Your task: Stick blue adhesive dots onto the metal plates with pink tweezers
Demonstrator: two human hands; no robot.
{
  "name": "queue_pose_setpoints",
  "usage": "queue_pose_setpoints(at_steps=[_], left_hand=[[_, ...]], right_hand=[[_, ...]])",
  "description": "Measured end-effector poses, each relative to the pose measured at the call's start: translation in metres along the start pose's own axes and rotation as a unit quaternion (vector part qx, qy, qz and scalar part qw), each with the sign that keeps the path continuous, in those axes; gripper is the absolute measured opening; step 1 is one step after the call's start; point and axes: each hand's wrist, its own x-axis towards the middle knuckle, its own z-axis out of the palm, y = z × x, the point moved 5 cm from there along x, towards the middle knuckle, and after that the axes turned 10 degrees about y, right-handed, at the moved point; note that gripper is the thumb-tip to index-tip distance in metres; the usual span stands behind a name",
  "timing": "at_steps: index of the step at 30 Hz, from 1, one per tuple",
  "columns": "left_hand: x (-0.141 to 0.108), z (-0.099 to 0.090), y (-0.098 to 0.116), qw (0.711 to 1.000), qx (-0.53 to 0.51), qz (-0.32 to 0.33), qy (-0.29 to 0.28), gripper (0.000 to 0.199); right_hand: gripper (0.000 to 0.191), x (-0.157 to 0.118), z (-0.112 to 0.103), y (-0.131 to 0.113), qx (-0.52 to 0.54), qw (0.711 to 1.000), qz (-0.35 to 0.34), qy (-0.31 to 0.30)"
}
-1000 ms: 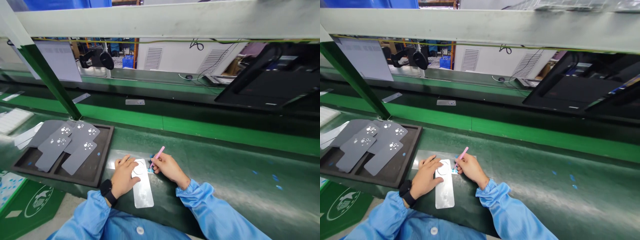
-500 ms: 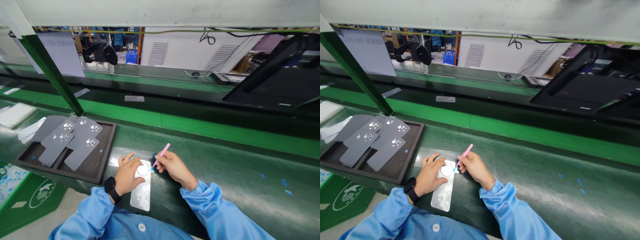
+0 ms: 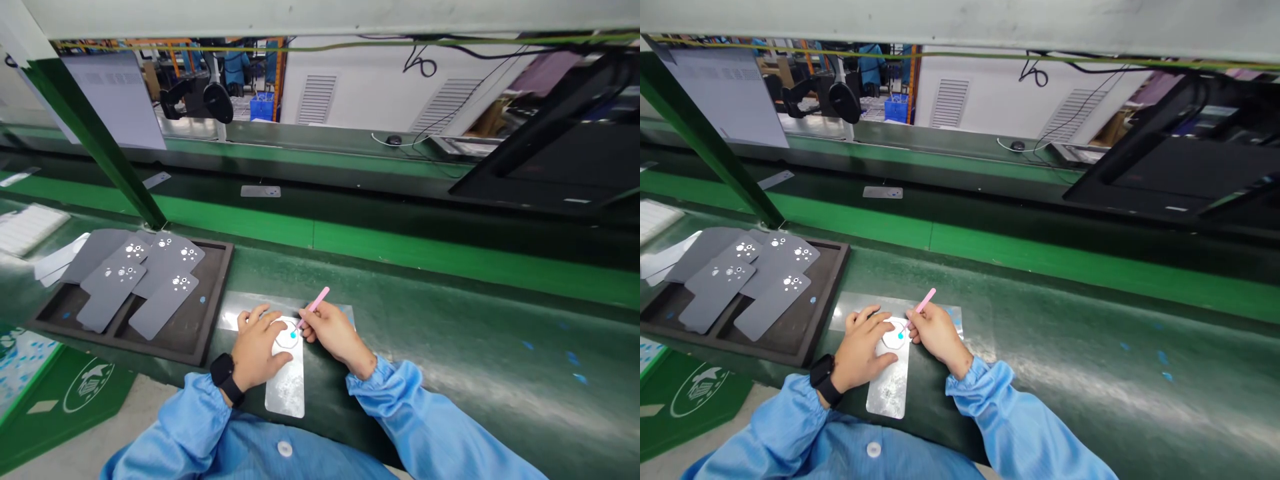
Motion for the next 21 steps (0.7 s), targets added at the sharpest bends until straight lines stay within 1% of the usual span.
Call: queue_pose_setpoints(at_steps=[7, 12, 18, 21], left_hand=[[-0.0007, -0.0004, 0.0002, 1.0, 0.008, 0.007, 0.005, 0.041], [-0.001, -0.0007, 0.0011, 1.0, 0.009, 0.008, 0.004, 0.043], [-0.0009, -0.0008, 0.0016, 1.0, 0.011, 0.008, 0.001, 0.042], [-0.0017, -0.0004, 0.0012, 1.0, 0.011, 0.015, 0.011, 0.042]], right_hand=[[0.015, -0.0026, -0.0003, 0.0006, -0.006, 1.0, -0.002, 0.017], [0.016, -0.0049, -0.001, -0.0006, -0.029, 0.999, -0.008, 0.028], [0.017, -0.0068, -0.0013, -0.0035, -0.052, 0.998, -0.007, 0.031], [0.016, -0.0062, -0.0004, -0.0022, -0.047, 0.998, -0.011, 0.029]])
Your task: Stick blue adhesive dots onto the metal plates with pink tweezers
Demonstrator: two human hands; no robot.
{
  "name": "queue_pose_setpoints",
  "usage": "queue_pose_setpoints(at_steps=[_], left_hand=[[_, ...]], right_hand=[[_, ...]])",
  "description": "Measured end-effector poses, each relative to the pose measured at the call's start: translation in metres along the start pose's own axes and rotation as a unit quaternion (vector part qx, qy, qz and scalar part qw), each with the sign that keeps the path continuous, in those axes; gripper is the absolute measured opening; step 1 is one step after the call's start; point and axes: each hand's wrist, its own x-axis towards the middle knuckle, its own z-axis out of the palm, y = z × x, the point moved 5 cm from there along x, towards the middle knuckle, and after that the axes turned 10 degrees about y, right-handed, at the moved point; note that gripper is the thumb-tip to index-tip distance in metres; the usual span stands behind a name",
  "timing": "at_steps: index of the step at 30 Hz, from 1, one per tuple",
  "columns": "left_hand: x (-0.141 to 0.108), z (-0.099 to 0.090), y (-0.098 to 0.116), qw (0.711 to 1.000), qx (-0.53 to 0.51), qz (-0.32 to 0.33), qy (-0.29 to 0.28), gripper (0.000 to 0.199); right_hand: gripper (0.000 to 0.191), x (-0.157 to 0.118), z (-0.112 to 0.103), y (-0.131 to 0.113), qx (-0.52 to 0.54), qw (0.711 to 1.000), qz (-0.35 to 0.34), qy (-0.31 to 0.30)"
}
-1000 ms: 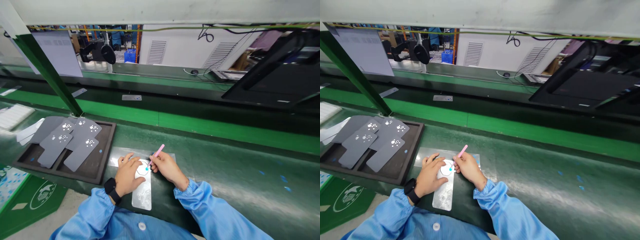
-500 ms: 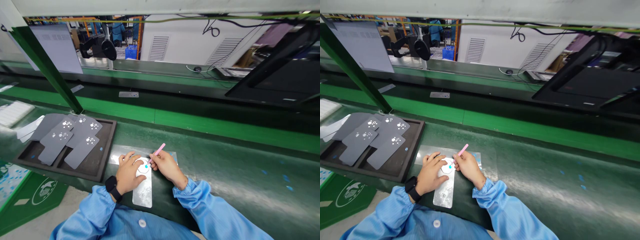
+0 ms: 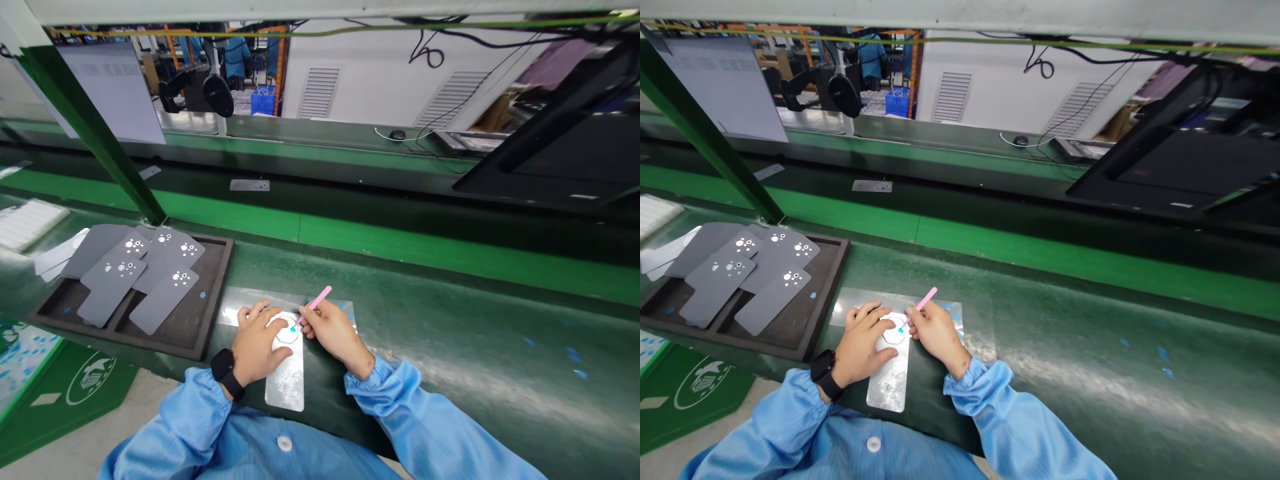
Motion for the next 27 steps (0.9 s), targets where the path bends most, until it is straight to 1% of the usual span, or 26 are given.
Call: queue_pose_setpoints(at_steps=[7, 12, 19, 22, 24, 27], left_hand=[[-0.002, 0.001, -0.001, 1.0, 0.009, 0.022, 0.017, 0.036], [-0.003, -0.001, 0.002, 0.999, 0.021, 0.031, 0.007, 0.028], [-0.004, -0.002, 0.012, 0.998, 0.057, 0.027, -0.005, 0.027], [-0.005, -0.002, 0.013, 0.998, 0.061, 0.024, -0.008, 0.027], [-0.005, -0.001, 0.013, 0.998, 0.06, 0.025, -0.01, 0.027], [-0.006, 0.0, 0.012, 0.998, 0.058, 0.024, -0.006, 0.028]], right_hand=[[0.015, 0.001, 0.001, 0.004, 0.008, 1.0, -0.014, 0.004], [0.015, 0.001, 0.001, 0.005, 0.014, 1.0, -0.023, 0.006], [0.012, 0.002, 0.0, 0.009, 0.026, 0.999, -0.043, 0.006], [0.015, 0.003, -0.003, 0.014, 0.051, 0.997, -0.051, 0.005], [0.02, 0.002, -0.004, 0.017, 0.066, 0.996, -0.067, -0.002], [0.025, -0.003, -0.005, 0.018, 0.056, 0.99, -0.129, -0.019]])
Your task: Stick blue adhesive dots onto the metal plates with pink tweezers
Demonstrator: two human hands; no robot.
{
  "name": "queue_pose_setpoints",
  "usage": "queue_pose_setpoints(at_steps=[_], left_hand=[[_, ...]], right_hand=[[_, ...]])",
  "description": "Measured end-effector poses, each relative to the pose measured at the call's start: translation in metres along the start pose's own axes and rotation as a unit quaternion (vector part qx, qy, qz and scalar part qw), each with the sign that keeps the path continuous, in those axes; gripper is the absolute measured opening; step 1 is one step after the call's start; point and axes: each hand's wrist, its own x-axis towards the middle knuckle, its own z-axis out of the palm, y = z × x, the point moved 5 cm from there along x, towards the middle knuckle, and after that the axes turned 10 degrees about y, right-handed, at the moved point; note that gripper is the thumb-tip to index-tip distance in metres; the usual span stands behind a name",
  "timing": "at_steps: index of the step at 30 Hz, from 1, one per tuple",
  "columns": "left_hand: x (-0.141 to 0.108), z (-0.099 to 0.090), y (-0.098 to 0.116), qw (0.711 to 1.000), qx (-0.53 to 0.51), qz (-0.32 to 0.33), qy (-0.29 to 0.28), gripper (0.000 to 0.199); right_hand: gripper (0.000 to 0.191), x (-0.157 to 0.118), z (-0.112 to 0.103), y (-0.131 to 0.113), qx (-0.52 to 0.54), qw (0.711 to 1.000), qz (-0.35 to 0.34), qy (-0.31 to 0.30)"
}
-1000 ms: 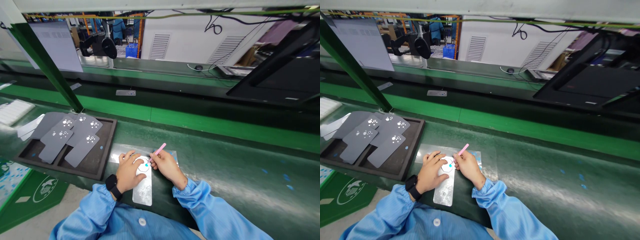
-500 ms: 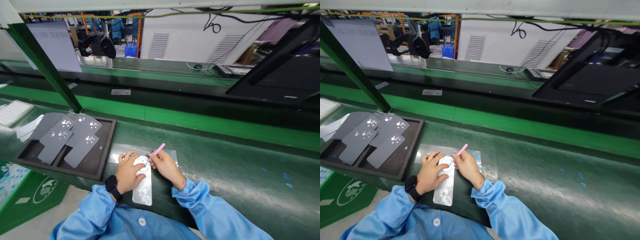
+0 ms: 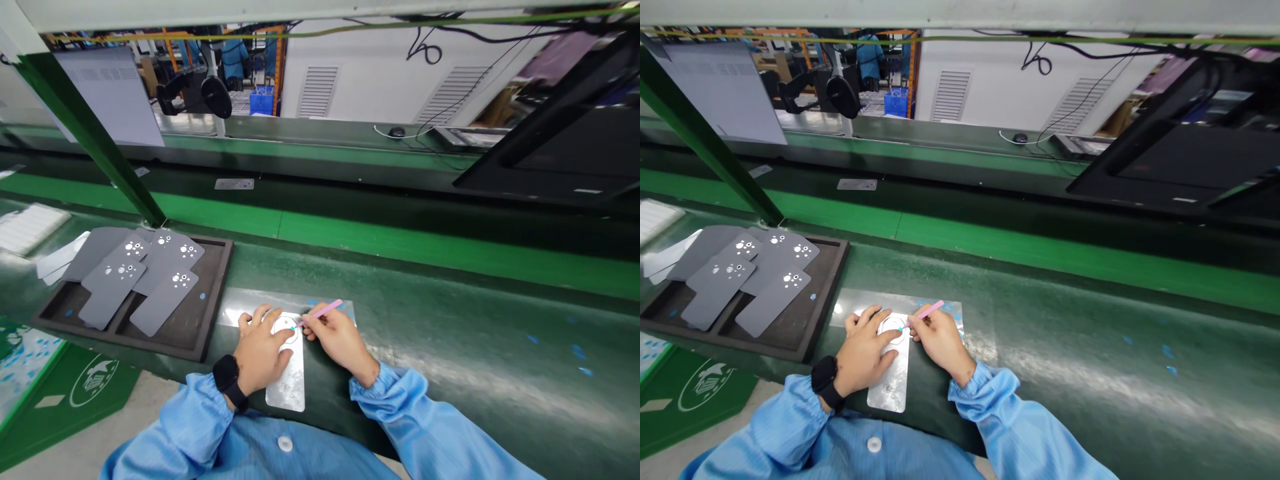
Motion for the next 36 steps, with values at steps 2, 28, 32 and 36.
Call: queue_pose_setpoints(at_steps=[2, 28, 32, 36], left_hand=[[0.0, 0.0, 0.0, 1.0, -0.001, -0.001, 0.003, 0.028], [-0.002, 0.002, 0.004, 1.0, 0.011, -0.014, 0.006, 0.027], [-0.003, 0.003, 0.003, 1.0, 0.016, -0.01, 0.009, 0.031], [-0.003, 0.004, 0.003, 1.0, 0.015, -0.009, 0.012, 0.031]], right_hand=[[0.025, -0.003, 0.001, -0.002, -0.02, 0.999, -0.04, -0.011], [0.022, -0.021, 0.001, -0.013, -0.169, 0.963, -0.209, -0.014], [0.021, -0.02, 0.001, -0.012, -0.159, 0.965, -0.209, -0.013], [0.02, -0.019, 0.002, -0.011, -0.159, 0.962, -0.221, -0.009]])
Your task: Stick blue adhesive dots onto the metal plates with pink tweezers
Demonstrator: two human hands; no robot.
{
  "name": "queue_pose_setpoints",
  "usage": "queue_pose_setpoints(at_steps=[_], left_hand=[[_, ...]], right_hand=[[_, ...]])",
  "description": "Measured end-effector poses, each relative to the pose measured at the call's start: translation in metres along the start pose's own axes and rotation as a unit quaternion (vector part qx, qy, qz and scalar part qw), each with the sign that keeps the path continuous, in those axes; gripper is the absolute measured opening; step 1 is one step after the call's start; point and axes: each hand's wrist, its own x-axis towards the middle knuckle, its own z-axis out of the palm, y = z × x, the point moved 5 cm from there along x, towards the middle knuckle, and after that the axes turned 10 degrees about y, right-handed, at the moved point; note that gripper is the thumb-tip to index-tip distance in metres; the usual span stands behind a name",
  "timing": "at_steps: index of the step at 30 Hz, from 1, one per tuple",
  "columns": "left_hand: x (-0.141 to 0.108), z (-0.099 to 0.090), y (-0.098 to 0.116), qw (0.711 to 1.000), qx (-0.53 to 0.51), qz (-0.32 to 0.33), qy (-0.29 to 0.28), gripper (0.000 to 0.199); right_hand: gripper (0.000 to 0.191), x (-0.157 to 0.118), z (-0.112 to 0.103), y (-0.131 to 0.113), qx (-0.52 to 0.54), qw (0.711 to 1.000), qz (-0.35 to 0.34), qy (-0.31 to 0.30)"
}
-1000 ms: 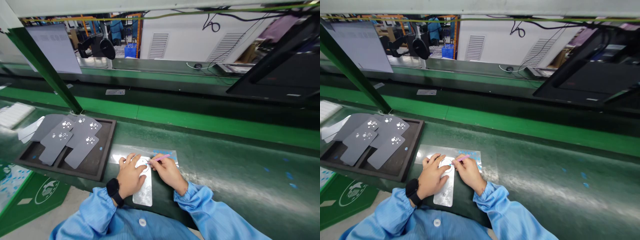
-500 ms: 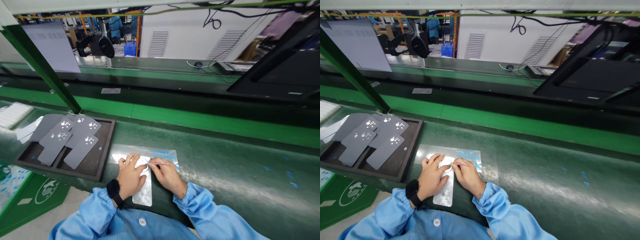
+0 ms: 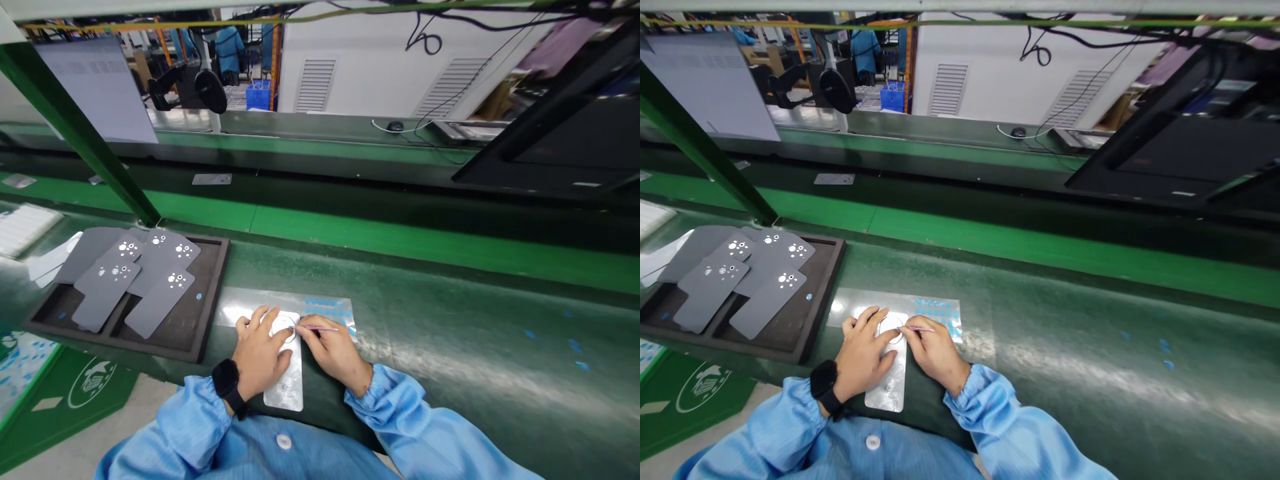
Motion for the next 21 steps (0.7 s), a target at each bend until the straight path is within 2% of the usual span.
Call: queue_pose_setpoints(at_steps=[14, 21], left_hand=[[0.0008, 0.0016, 0.0016, 1.0, 0.013, -0.008, 0.017, 0.028], [-0.0023, -0.0002, 0.0016, 1.0, 0.002, 0.005, 0.028, 0.03]], right_hand=[[0.024, -0.0037, -0.0016, -0.0063, -0.057, 0.997, -0.042, 0.001], [0.024, -0.0012, -0.0033, -0.0049, -0.053, 0.999, 0.004, -0.004]])
